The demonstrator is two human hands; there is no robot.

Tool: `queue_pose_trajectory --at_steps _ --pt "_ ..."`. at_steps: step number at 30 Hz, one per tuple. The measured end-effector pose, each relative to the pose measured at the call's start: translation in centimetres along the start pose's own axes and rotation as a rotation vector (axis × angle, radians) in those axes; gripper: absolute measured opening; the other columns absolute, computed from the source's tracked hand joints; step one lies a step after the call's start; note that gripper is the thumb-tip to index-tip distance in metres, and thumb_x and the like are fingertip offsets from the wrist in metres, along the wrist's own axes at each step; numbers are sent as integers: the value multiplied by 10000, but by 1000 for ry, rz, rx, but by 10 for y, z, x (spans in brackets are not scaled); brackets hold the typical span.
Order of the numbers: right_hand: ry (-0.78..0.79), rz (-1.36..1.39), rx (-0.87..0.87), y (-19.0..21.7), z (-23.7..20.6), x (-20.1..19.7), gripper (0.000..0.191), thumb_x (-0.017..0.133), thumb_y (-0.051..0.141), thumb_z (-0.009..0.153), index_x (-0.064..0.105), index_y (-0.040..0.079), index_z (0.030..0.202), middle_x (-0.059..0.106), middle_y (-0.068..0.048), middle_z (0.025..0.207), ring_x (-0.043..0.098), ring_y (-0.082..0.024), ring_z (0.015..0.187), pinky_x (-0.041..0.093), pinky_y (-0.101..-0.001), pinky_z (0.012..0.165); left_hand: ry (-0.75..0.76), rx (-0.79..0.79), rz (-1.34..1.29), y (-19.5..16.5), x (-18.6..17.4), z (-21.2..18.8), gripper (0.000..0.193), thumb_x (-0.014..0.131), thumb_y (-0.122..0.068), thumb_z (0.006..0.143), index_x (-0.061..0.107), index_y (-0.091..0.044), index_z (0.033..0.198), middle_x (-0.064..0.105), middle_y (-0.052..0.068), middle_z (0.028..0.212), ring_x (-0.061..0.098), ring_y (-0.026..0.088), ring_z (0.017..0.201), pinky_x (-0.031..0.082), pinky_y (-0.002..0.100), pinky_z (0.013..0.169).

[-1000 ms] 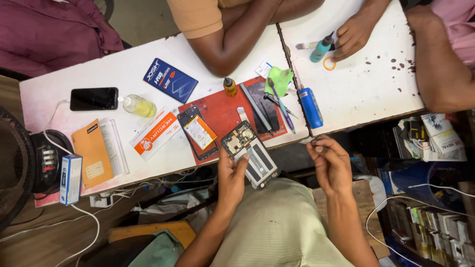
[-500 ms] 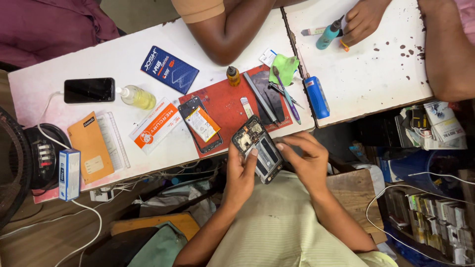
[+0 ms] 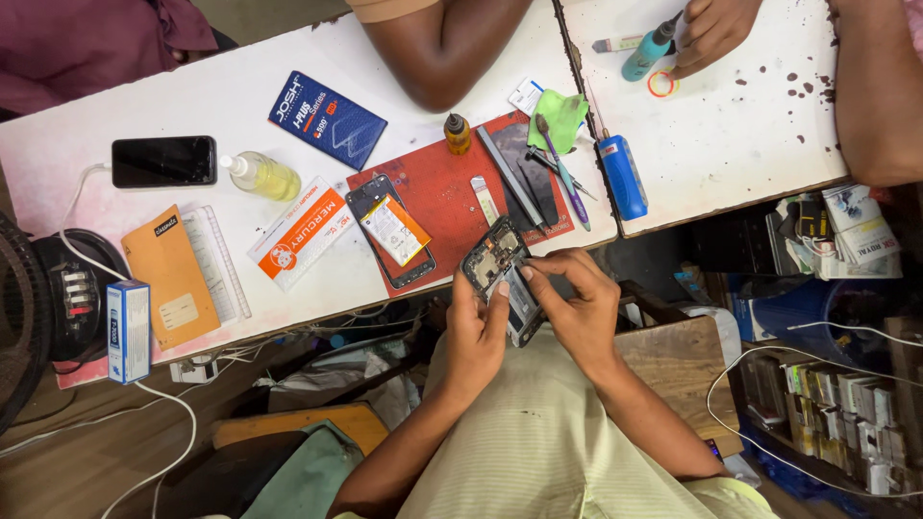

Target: The person disassembles a smartphone, removes the back cover, battery, and internal components, then reassembles the device. The person uses a prying tool and screwdriver to open the phone and manipulate internal parts.

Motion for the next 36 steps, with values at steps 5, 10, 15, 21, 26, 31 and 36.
queue_pose_trajectory --at_steps 5,10,15,21,26,31,36 --pt "6 -29 -28 6 0 2 121 788 -15 879 742 -16 990 737 -89 975 696 -186 919 534 -292 828 -6 -16 -44 1 0 1 363 547 -72 1059 435 -15 1401 642 -10 943 465 -17 673 383 207 517" --pt "19 -58 -25 6 0 4 125 789 -19 866 747 -10 984 738 -91 968 698 -191 919 535 -298 824 -15 -2 -36 0 -2 3 366 546 -68 1073 442 -9 1419 652 5 999 508 -7 731 429 208 563" --pt "41 -66 -32 5 -1 4 131 783 -23 862 749 -11 988 738 -95 965 697 -197 924 535 -300 829 -31 -42 -31 4 -2 1 391 549 -70 1061 438 -13 1432 657 5 979 488 -9 701 412 201 544" --pt "40 -41 -34 2 -3 4 124 782 -27 875 744 -15 993 746 -93 993 706 -199 965 538 -306 871 -26 -24 -56 3 0 0 410 540 -57 1066 423 -12 1457 661 11 1034 494 -8 734 414 199 566" --pt "51 -26 4 -4 -5 5 118 783 -33 869 744 -17 979 740 -93 975 699 -187 940 535 -297 841 -15 -16 -88 4 0 1 402 536 -44 1072 424 -5 1456 665 29 1098 538 2 800 447 199 617" --pt "51 -23 16 -7 -7 5 118 787 -40 863 743 -20 971 738 -92 970 692 -179 933 532 -292 826 -12 -23 -130 7 1 2 411 528 -29 1065 410 -9 1459 651 37 1150 549 7 849 455 195 643" --pt "53 -25 17 -7 -8 4 120 784 -44 863 740 -20 972 739 -90 970 690 -172 928 532 -285 821 -9 -17 -128 5 2 0 400 527 -22 1077 416 -9 1461 653 42 1160 552 10 874 458 196 668"
Point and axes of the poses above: each hand's wrist, its own z-axis towards the middle knuckle, its own x-axis out of the palm, y = z × x, the point moved 8 cm from there along z, towards the middle knuckle
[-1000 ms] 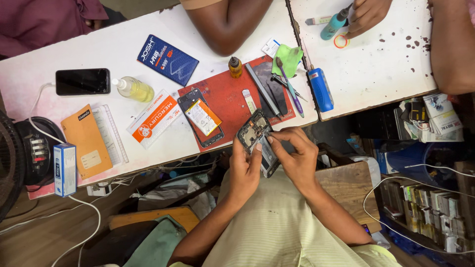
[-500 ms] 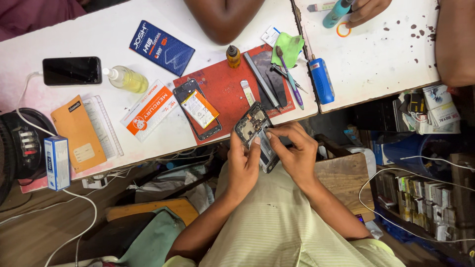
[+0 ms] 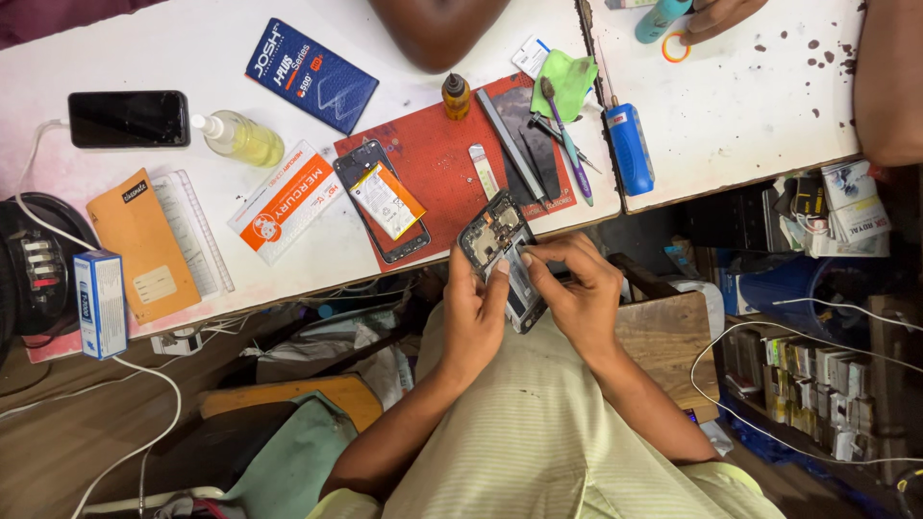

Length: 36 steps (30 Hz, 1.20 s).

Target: The person disassembles a smartphone, removes the back cover, battery, and internal components, then reassembles the device. The person uses a prying tool and screwdriver to open the phone and manipulate internal parts.

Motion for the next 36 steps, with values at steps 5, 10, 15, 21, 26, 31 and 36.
queue_pose_trajectory --at_steps 5,10,15,21,26,31,36 --pt "10 -3 -4 2 0 2 125 782 -44 859 742 -17 974 739 -87 969 692 -172 933 539 -285 828 -4 12 24 -3 -3 2 384 525 -22 1074 424 -11 1444 655 43 1153 552 7 849 452 196 640" --pt "25 -28 0 3 -1 3 124 785 -39 856 747 -11 970 744 -87 969 693 -172 932 542 -284 796 -33 -11 11 1 -7 3 408 537 -23 1075 416 -12 1465 660 36 1120 531 -5 803 435 192 609" --pt "36 -57 13 4 -3 3 121 788 -27 861 753 -4 975 747 -79 968 694 -160 915 544 -274 754 -45 -7 11 1 -8 5 436 543 -23 1062 405 -14 1476 665 43 1120 542 7 818 449 192 637" --pt "77 -82 -9 6 -5 3 112 796 -4 861 753 10 964 744 -83 949 711 -197 958 546 -288 764 -9 -30 -103 -6 -12 11 398 522 -12 1079 407 -10 1460 650 77 1248 618 60 1022 518 225 808" --pt "102 -132 -34 9 -7 4 119 804 2 851 754 21 957 743 -82 929 729 -220 974 563 -310 802 -1 -20 -168 -11 -18 18 407 515 12 1082 389 -14 1468 658 100 1240 641 86 1008 530 246 792" --pt "110 -156 -56 12 -9 4 127 802 -4 843 751 24 956 740 -85 929 732 -227 978 565 -320 799 -8 -18 -182 -9 -21 22 452 509 29 1066 362 -17 1491 651 102 1275 647 88 1049 538 246 823" --pt "116 -190 -69 16 -9 2 137 809 -1 834 760 29 959 741 -92 935 721 -231 949 567 -321 786 2 -34 -168 -6 -21 22 462 517 24 1071 363 -17 1505 667 102 1249 646 90 1012 531 241 801"
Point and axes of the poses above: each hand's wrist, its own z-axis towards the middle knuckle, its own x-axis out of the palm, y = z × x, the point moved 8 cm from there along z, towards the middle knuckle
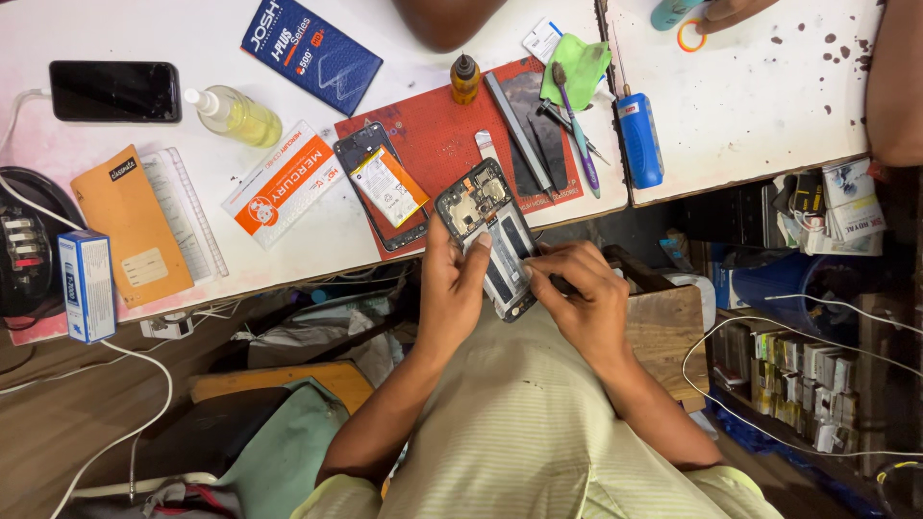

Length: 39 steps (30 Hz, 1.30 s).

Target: The person disassembles a smartphone, removes the back cover, battery, and internal components, then reassembles the device. The person uses a prying tool and screwdriver to open the phone and manipulate internal parts.

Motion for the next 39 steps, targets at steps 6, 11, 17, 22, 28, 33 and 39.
queue_pose_trajectory --at_steps 6,11,17,22,28,33,39 --pt "7 16 15 -1 -3 -2 132 806 -6 836 754 25 953 741 -87 925 710 -224 918 558 -320 791 3 10 -4 1 -1 1 462 518 17 1073 365 -15 1507 660 100 1284 649 95 1084 539 254 886" --pt "13 24 24 -2 -5 -3 133 809 -8 827 754 24 944 741 -87 915 708 -224 908 552 -326 807 -25 21 16 -3 -2 3 480 535 29 1065 371 -2 1515 647 107 1300 630 105 1089 520 262 871" --pt "32 38 52 -2 -8 -2 137 800 -12 817 761 24 944 737 -90 908 711 -223 904 555 -322 805 -12 67 20 -18 -5 8 502 522 44 1072 350 -5 1541 620 117 1371 615 124 1202 508 270 980" --pt "103 47 150 -10 -8 2 129 793 -20 808 771 22 928 754 -83 896 709 -203 857 562 -304 751 2 59 13 -25 -4 9 516 516 36 1066 337 -8 1548 615 125 1389 609 137 1224 501 277 989" --pt "42 194 222 -14 -9 -7 110 782 -29 845 751 -2 947 734 -79 940 703 -169 879 579 -284 773 5 74 -1 -27 -7 9 510 512 46 1064 341 -4 1542 609 132 1396 603 156 1256 490 302 1058" --pt "-74 190 100 0 0 -18 158 786 -32 873 740 -14 1023 722 -84 1021 682 -167 929 553 -266 787 8 47 -49 -15 -7 6 513 513 54 1045 350 5 1529 599 119 1389 585 150 1264 465 305 1073" --pt "-65 189 101 8 12 -9 162 777 -22 894 741 -6 1051 734 -82 1017 695 -136 893 549 -240 747 12 -34 -73 5 -3 -3 552 492 46 1043 340 -13 1571 578 122 1354 512 146 1121 421 299 924"
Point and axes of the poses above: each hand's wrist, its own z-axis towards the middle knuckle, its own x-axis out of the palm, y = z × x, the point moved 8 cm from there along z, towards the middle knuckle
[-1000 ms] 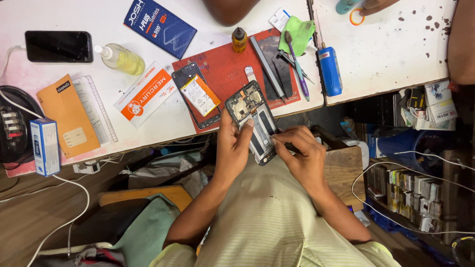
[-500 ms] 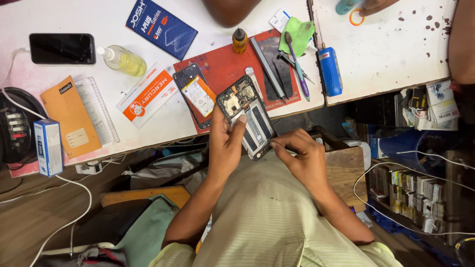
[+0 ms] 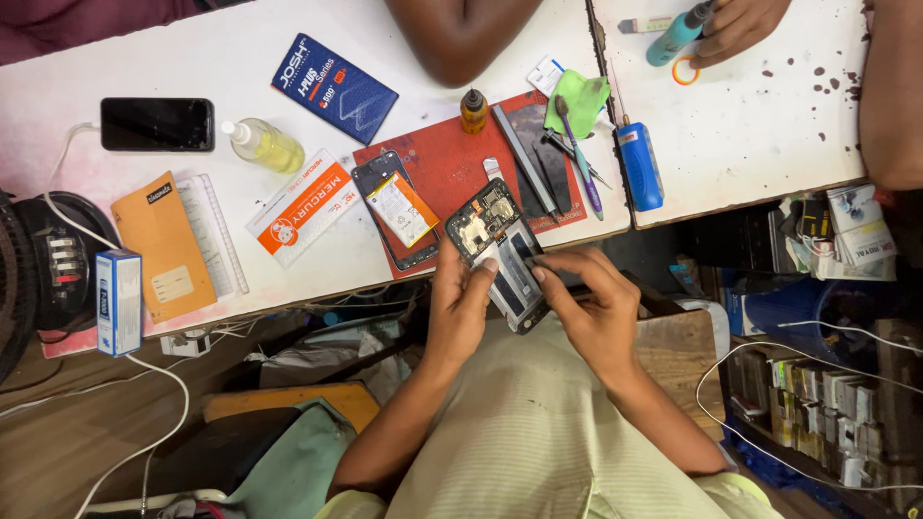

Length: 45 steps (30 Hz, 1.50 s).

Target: The person disassembles a smartphone, removes the back cover, battery, and internal components, then reassembles the device. The person uses a prying tool and screwdriver to open the phone and manipulate internal parts.

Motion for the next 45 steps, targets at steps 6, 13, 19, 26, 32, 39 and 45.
queue_pose_trajectory --at_steps 6,13,19,26,32,39,45 --pt "-71 381 235 -33 3 -9 156 754 -36 931 729 -32 1085 754 -76 1009 687 -117 889 552 -236 807 8 -79 -354 4 2 1 631 434 100 988 297 -57 1584 573 130 1392 590 180 1249 507 340 1034" --pt "-112 576 251 -49 -3 -32 141 721 -58 954 690 -30 1089 746 -111 944 715 -155 844 584 -277 787 14 -160 -427 -5 0 -1 653 416 97 989 284 -64 1608 568 111 1397 583 185 1269 503 355 1045" --pt "-93 454 192 -29 -8 -29 118 730 -27 954 693 -16 1065 718 -96 1010 710 -151 894 595 -277 787 45 -123 -384 -3 2 -2 619 422 94 993 304 -53 1582 568 107 1398 578 165 1268 497 343 1055" --pt "-52 -23 -103 18 -5 -4 165 798 -44 872 740 -14 1022 713 -84 1000 676 -153 891 529 -259 756 72 15 -16 -7 18 -10 505 459 19 1047 348 -8 1538 545 92 1411 530 125 1266 451 305 1082" --pt "-65 -68 -145 26 2 3 150 803 -43 873 735 -4 1000 722 -72 962 685 -136 868 530 -259 732 85 94 103 -16 28 -13 440 454 9 1072 380 7 1506 566 92 1369 531 126 1255 436 293 1105" --pt "-67 -20 -159 26 3 6 144 787 -49 901 735 -12 1030 710 -76 977 669 -141 876 521 -263 741 87 105 87 -12 29 -13 433 461 7 1079 375 7 1504 576 81 1330 535 107 1213 456 271 1049" --pt "-30 -53 -147 25 2 9 147 779 -39 905 738 -7 1042 713 -77 982 678 -128 870 531 -259 733 56 97 143 -14 26 -11 430 474 -4 1078 373 14 1495 609 76 1239 552 84 1077 484 245 928"
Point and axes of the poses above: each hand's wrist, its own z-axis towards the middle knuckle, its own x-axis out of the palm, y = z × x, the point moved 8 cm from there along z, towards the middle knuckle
